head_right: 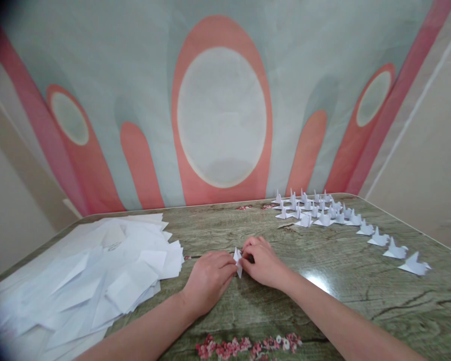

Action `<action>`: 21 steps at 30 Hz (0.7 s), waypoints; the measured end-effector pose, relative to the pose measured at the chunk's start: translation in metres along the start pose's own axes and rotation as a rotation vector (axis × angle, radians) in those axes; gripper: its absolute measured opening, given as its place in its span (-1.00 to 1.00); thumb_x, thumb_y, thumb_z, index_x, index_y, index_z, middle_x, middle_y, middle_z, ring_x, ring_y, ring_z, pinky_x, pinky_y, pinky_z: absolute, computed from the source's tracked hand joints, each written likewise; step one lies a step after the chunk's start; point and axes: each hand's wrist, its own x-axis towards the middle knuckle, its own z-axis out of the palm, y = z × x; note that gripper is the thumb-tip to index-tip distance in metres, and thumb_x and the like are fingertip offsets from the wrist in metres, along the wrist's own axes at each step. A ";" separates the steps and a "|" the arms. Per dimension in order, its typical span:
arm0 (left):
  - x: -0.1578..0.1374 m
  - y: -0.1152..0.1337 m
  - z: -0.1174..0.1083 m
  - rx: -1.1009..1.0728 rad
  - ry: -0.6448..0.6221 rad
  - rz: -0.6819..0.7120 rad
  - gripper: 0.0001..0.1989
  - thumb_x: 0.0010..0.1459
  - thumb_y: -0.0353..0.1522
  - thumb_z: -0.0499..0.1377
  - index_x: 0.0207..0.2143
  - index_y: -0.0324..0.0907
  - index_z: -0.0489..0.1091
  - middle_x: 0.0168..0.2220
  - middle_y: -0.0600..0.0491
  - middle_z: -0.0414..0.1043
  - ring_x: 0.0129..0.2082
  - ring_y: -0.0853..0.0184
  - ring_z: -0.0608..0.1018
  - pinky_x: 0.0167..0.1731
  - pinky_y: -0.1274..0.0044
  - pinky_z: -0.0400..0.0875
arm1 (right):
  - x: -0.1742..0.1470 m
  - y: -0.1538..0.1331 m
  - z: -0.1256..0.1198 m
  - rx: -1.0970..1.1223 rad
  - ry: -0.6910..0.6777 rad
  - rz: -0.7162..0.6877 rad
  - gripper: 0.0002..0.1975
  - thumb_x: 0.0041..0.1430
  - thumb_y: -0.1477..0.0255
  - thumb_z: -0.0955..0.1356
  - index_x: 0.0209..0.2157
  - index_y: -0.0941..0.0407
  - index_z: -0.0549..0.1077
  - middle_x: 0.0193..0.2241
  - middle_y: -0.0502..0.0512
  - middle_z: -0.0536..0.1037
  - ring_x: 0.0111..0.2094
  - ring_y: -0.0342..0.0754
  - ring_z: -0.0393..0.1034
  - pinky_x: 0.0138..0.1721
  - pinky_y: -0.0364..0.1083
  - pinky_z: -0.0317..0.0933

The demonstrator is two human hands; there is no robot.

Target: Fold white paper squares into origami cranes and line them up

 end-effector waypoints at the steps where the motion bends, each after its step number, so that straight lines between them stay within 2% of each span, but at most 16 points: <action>1: 0.000 0.000 0.000 0.006 -0.015 -0.001 -0.92 0.14 -0.44 0.07 -0.35 -0.18 0.37 -0.33 0.07 0.42 -0.26 0.30 0.43 -0.25 0.45 0.30 | -0.001 -0.001 0.000 -0.030 0.007 0.002 -0.82 0.04 0.42 0.32 -0.60 0.13 0.40 -0.38 0.07 0.43 -0.27 -0.05 0.26 -0.20 -0.04 0.09; 5: 0.001 -0.001 -0.002 -0.001 -0.069 -0.004 -0.87 0.13 -0.48 0.06 -0.27 -0.19 0.37 -0.31 0.03 0.42 -0.25 0.31 0.44 -0.19 0.45 0.31 | -0.003 -0.003 -0.004 -0.122 0.028 0.006 -0.82 0.03 0.35 0.35 -0.57 0.13 0.39 -0.41 0.07 0.41 -0.30 -0.04 0.25 -0.25 -0.05 0.09; 8: 0.004 -0.003 -0.006 0.001 -0.115 0.052 -0.85 0.13 -0.49 0.05 -0.25 -0.21 0.37 -0.33 0.01 0.41 -0.25 0.29 0.44 -0.17 0.44 0.30 | -0.002 -0.005 -0.015 -0.165 0.028 -0.042 -0.87 0.01 0.36 0.37 -0.49 0.13 0.41 -0.41 0.06 0.40 -0.32 -0.06 0.27 -0.29 -0.08 0.10; 11: 0.007 -0.004 -0.010 0.040 -0.147 0.102 -0.84 0.16 -0.49 0.02 -0.29 -0.23 0.39 -0.35 -0.02 0.41 -0.27 0.28 0.44 -0.20 0.44 0.32 | 0.002 -0.008 -0.028 -0.197 -0.046 -0.216 -0.95 0.08 0.47 0.33 -0.40 0.11 0.44 -0.39 0.04 0.43 -0.34 -0.09 0.30 -0.28 -0.10 0.10; 14: 0.006 -0.002 -0.012 0.083 -0.154 0.125 -0.80 0.19 -0.47 -0.02 -0.30 -0.26 0.39 -0.37 -0.04 0.41 -0.29 0.26 0.45 -0.23 0.43 0.34 | 0.005 -0.011 -0.032 -0.264 -0.127 -0.409 -0.88 0.08 0.55 0.31 -0.44 0.10 0.48 -0.41 0.03 0.47 -0.32 -0.09 0.32 -0.25 -0.09 0.09; 17: 0.003 0.002 -0.017 0.072 -0.168 0.134 -0.82 0.19 -0.46 -0.01 -0.25 -0.26 0.38 -0.32 -0.07 0.42 -0.24 0.24 0.45 -0.20 0.41 0.34 | 0.001 -0.011 -0.026 -0.354 -0.151 -0.483 -0.85 0.08 0.58 0.30 -0.46 0.11 0.48 -0.41 0.05 0.50 -0.34 -0.08 0.33 -0.28 -0.09 0.10; 21: -0.001 0.006 -0.026 0.047 -0.217 0.134 -0.82 0.13 -0.46 0.05 -0.20 -0.23 0.36 -0.21 -0.10 0.41 -0.13 0.22 0.43 -0.10 0.39 0.29 | -0.008 -0.008 -0.018 -0.471 -0.119 -0.538 -0.85 0.13 0.54 0.28 -0.28 0.12 0.46 -0.31 0.08 0.50 -0.27 -0.04 0.32 -0.25 -0.05 0.12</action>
